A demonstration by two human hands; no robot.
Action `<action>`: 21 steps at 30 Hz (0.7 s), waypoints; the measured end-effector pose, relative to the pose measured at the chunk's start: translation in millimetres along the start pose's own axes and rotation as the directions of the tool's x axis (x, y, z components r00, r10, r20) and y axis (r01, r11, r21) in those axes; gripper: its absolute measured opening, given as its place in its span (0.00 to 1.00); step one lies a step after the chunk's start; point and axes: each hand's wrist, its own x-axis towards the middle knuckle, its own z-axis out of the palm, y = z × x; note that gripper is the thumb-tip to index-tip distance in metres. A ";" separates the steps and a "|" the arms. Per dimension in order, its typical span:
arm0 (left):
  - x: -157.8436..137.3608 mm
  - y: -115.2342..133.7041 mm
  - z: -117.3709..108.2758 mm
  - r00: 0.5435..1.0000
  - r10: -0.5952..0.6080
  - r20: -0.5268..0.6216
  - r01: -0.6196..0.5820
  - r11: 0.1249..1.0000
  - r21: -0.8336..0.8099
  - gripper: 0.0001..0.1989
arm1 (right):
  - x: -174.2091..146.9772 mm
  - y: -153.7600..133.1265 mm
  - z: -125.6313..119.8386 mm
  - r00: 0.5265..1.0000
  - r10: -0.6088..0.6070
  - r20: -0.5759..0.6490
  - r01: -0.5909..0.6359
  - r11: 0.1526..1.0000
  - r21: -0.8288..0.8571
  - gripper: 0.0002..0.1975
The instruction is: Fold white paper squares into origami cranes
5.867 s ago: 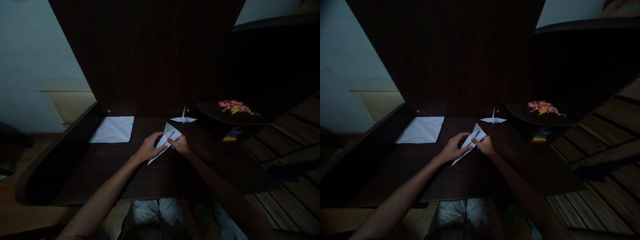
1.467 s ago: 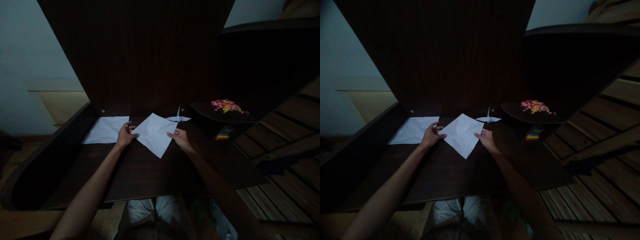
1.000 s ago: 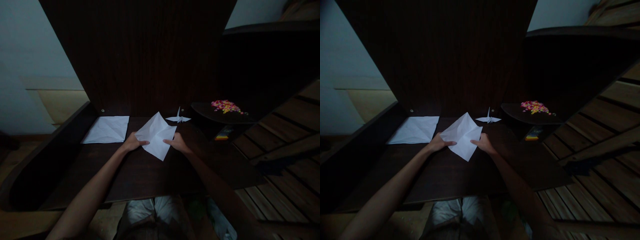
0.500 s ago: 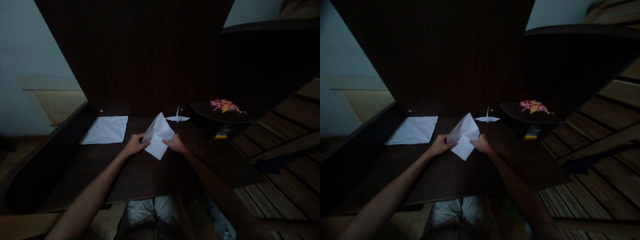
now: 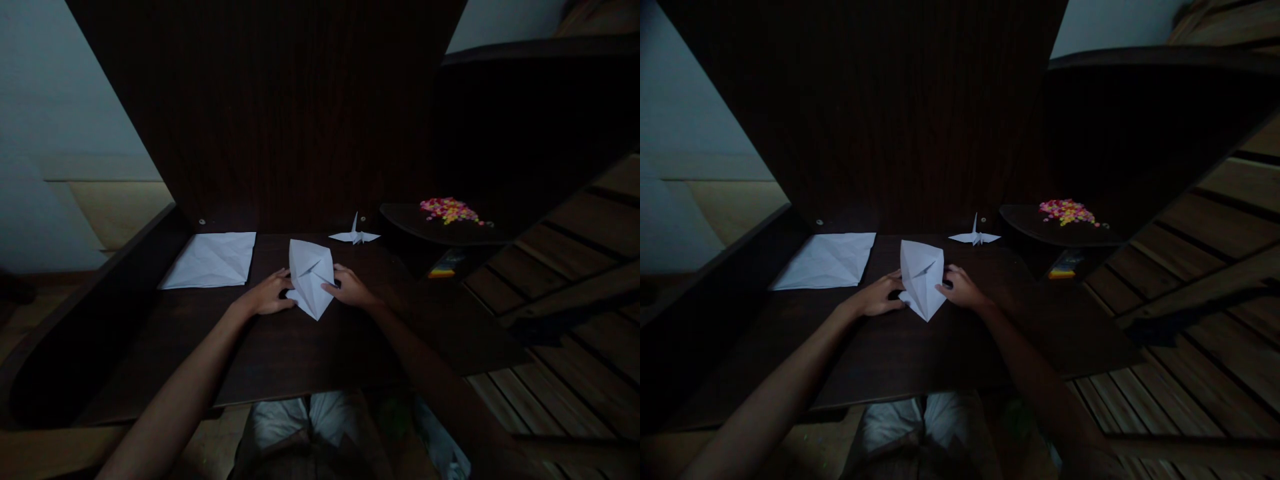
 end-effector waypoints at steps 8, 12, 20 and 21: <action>-0.1 -7.4 4.5 0.995 -0.099 -0.011 0.099 0.991 0.094 0.16 | -4.7 1.1 -11.7 0.968 -0.167 0.188 0.171 0.985 -0.003 0.16; -1.0 -12.8 6.2 0.991 -0.122 -0.057 0.127 0.987 0.099 0.23 | -5.2 11.2 -11.1 0.955 -0.199 0.218 0.181 0.978 0.100 0.16; -1.9 -14.6 0.9 0.986 -0.062 -0.152 0.061 0.998 -0.009 0.32 | -2.2 8.8 0.7 0.965 -0.168 0.203 0.176 0.984 -0.021 0.15; -2.2 -13.1 -0.6 0.987 -0.052 -0.153 0.049 0.998 -0.025 0.32 | -2.3 7.1 0.8 0.964 -0.173 0.202 0.184 0.982 -0.035 0.16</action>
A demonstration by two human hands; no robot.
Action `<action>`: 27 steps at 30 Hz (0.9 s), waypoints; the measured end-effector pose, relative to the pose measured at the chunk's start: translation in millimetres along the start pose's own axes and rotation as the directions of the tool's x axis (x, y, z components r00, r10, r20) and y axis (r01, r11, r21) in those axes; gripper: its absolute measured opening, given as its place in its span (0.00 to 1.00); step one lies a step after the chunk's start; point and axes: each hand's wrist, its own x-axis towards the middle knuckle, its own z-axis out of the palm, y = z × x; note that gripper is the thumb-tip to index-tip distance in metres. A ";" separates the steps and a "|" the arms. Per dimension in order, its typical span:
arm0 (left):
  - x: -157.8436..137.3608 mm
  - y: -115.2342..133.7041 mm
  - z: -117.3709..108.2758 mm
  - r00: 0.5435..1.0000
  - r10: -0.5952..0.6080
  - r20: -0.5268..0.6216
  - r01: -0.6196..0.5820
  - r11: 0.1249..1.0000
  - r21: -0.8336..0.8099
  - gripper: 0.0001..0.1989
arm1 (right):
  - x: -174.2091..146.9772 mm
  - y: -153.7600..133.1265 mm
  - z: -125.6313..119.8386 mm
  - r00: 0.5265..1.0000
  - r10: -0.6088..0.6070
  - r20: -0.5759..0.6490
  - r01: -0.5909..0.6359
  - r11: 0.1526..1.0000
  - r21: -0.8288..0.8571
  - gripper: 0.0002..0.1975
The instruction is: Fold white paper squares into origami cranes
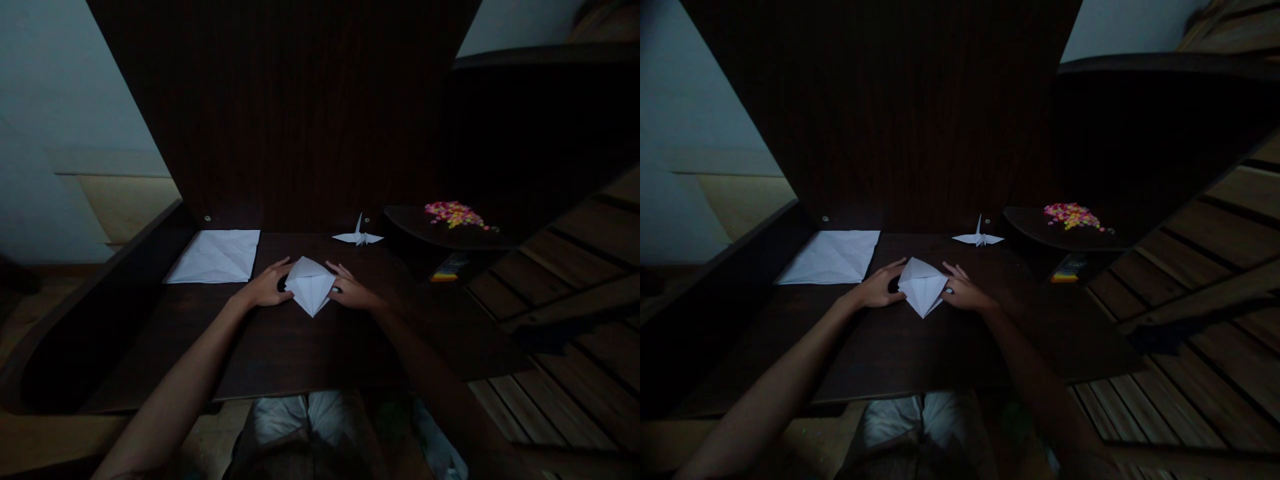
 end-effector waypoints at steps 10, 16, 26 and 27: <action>0.0 3.1 1.9 0.992 0.034 0.125 -0.023 0.996 -0.090 0.19 | 1.2 7.2 -1.1 0.993 0.060 -0.103 -0.054 0.997 0.054 0.22; 5.6 11.9 17.1 1.000 -0.005 0.013 0.004 1.000 0.017 0.18 | 4.5 -0.4 -5.2 0.900 0.134 -0.415 -0.051 0.977 0.205 0.24; 10.4 20.3 37.2 0.997 -0.037 -0.061 0.043 0.994 0.098 0.17 | 5.3 -2.2 11.4 0.968 0.048 -0.246 -0.056 0.998 -0.027 0.17; 10.2 20.2 38.0 0.998 -0.035 -0.050 0.040 0.993 0.107 0.18 | 5.2 -1.4 12.9 0.975 0.044 -0.220 -0.056 0.997 -0.046 0.18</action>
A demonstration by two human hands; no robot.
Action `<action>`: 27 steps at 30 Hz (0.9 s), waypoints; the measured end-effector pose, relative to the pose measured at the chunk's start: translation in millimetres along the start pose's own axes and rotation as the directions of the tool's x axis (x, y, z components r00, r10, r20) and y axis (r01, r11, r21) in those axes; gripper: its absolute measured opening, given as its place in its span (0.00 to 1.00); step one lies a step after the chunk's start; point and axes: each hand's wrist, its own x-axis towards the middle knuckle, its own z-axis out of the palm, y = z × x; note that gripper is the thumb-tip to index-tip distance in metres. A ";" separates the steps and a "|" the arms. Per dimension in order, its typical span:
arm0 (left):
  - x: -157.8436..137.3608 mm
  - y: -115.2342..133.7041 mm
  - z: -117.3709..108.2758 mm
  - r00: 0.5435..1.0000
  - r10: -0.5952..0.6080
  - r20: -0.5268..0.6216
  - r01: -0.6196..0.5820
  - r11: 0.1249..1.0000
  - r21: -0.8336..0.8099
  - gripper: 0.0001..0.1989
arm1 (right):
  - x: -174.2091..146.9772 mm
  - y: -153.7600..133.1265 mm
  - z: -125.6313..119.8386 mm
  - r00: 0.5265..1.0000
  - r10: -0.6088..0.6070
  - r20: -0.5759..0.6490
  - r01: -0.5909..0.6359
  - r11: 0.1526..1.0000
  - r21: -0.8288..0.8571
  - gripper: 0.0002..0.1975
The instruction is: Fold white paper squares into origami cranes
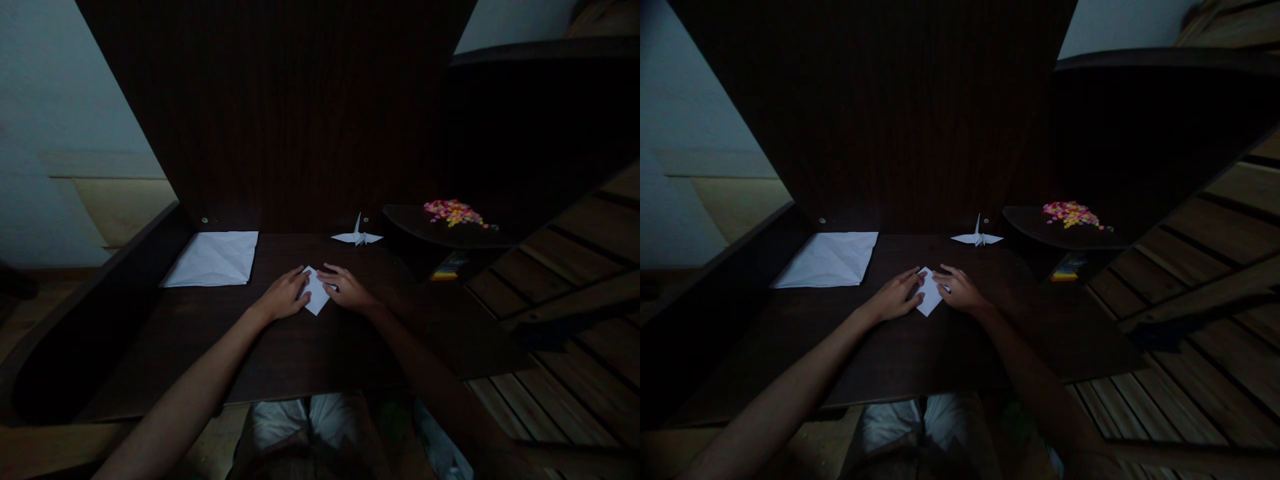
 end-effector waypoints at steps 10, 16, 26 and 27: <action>6.9 -4.2 6.3 0.990 -0.039 0.135 0.021 0.991 0.132 0.36 | 0.2 -14.1 7.6 0.986 -0.054 0.156 0.079 0.984 -0.158 0.27; 7.7 -7.9 7.2 0.989 -0.045 0.143 0.021 0.987 0.161 0.36 | -3.6 -15.9 11.1 0.985 -0.045 0.167 0.075 0.981 -0.177 0.31; 5.5 -9.0 7.9 0.986 -0.053 0.159 0.026 0.986 0.167 0.36 | -21.9 -23.3 9.3 0.983 -0.067 0.170 0.100 0.976 -0.194 0.39; 5.3 -8.8 8.0 0.985 -0.057 0.165 0.029 0.986 0.167 0.36 | -25.0 -23.9 9.6 0.986 -0.067 0.150 0.096 0.976 -0.193 0.40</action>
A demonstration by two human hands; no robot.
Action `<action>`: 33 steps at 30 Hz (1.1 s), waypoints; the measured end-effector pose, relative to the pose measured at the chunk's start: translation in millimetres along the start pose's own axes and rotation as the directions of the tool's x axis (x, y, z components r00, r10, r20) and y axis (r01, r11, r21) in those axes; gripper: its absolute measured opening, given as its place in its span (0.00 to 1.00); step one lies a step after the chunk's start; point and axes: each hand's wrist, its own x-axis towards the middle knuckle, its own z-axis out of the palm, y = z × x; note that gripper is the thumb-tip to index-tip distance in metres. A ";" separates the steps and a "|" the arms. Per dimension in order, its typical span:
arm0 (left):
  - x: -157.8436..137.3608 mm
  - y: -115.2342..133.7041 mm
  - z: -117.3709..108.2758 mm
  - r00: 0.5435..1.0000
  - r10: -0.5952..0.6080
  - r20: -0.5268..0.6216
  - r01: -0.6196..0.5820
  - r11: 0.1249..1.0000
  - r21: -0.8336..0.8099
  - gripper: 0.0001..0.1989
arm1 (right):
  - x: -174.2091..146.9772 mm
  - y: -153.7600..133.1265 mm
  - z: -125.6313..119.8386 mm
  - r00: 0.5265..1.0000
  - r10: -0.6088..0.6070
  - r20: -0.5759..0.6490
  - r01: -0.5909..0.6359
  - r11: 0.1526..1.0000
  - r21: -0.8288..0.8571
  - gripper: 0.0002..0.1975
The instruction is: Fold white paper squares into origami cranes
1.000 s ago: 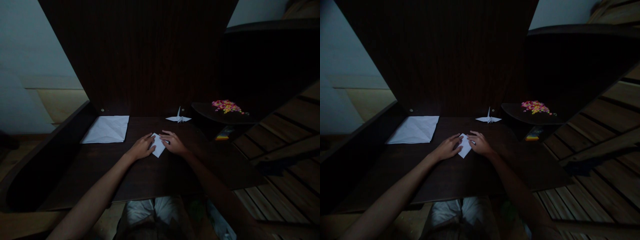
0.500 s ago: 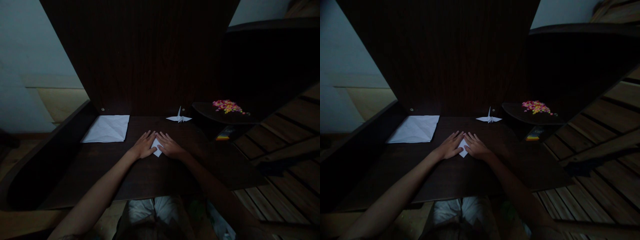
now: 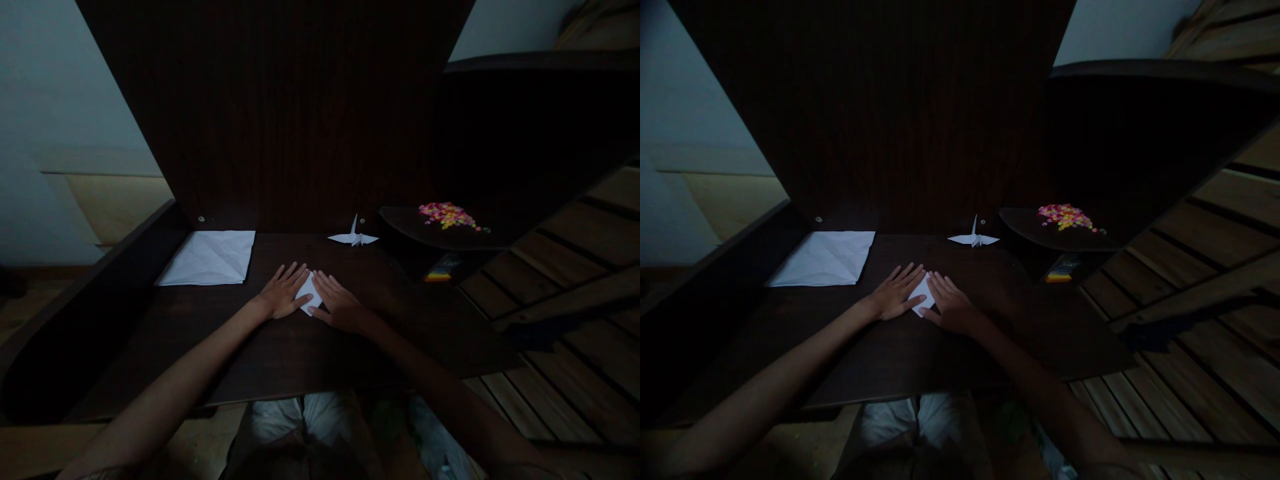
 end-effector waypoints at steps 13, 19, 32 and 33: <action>-3.2 1.4 -4.5 1.000 0.016 0.010 -0.017 0.999 0.040 0.42 | -7.1 2.9 0.2 0.996 0.020 -0.086 -0.009 0.993 0.117 0.37; -3.6 -9.8 -7.9 0.997 0.072 -0.023 -0.072 0.997 -0.015 0.43 | 2.9 13.9 -1.4 0.984 0.127 -0.122 -0.093 0.963 0.252 0.24; -14.1 -36.3 -20.3 0.974 0.221 -0.042 -0.225 0.945 -0.236 0.39 | 29.5 28.2 -10.2 0.961 0.070 -0.267 0.005 0.963 0.269 0.10; -13.9 -38.2 -18.8 0.972 0.231 -0.048 -0.236 0.943 -0.233 0.37 | 30.4 29.1 -10.7 0.962 0.062 -0.267 0.014 0.961 0.275 0.10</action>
